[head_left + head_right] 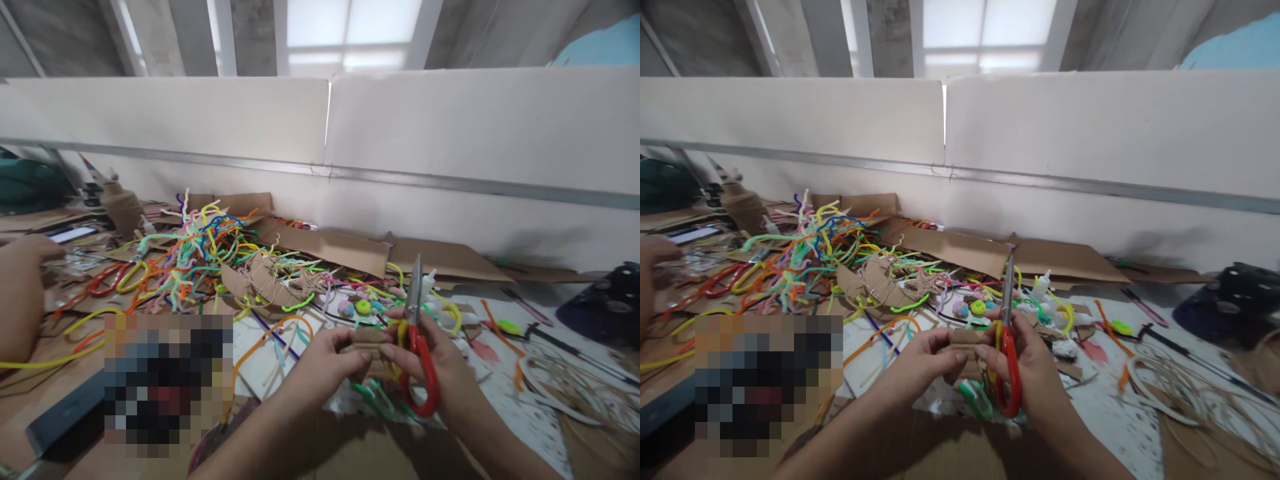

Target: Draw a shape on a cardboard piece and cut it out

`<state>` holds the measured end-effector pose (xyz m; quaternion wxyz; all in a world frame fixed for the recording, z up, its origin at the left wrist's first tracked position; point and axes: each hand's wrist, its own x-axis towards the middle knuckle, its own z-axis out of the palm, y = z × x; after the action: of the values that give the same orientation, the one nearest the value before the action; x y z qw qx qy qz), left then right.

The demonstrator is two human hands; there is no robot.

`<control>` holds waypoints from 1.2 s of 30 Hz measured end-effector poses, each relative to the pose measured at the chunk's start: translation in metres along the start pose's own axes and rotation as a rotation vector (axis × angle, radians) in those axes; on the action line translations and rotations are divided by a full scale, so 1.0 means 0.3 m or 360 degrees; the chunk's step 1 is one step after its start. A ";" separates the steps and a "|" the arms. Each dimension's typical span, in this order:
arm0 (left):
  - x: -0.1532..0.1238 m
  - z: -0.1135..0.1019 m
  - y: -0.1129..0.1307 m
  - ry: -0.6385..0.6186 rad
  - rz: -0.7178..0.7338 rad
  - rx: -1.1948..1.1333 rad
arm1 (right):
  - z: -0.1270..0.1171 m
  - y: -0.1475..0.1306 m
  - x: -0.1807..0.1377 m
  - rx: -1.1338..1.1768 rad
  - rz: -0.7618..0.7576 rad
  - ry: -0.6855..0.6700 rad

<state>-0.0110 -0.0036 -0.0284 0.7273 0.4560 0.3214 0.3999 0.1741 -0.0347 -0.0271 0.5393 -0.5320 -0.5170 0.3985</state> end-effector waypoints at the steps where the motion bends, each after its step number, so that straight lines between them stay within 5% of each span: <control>1: -0.002 0.003 0.004 -0.0015 -0.0010 0.0016 | -0.002 -0.001 0.003 0.0004 0.0000 -0.0005; 11: 0.016 0.002 -0.037 0.0070 -0.0017 -0.0184 | 0.019 -0.005 -0.008 0.0137 0.0040 0.0129; 17: 0.013 -0.046 0.010 0.0330 0.0194 -0.0074 | -0.035 -0.003 0.030 -0.0102 0.0110 -0.0259; 23: 0.003 -0.062 0.041 0.0354 0.0263 -0.0117 | -0.038 -0.009 0.021 -0.0131 0.0101 -0.0550; 36: -0.008 -0.046 0.037 0.0366 0.0185 -0.0232 | -0.031 0.048 0.015 -0.0261 0.0055 -0.0774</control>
<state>-0.0270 0.0029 -0.0232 0.6923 0.3710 0.3458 0.5133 0.1857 -0.0301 -0.0399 0.3471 -0.4714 -0.6530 0.4805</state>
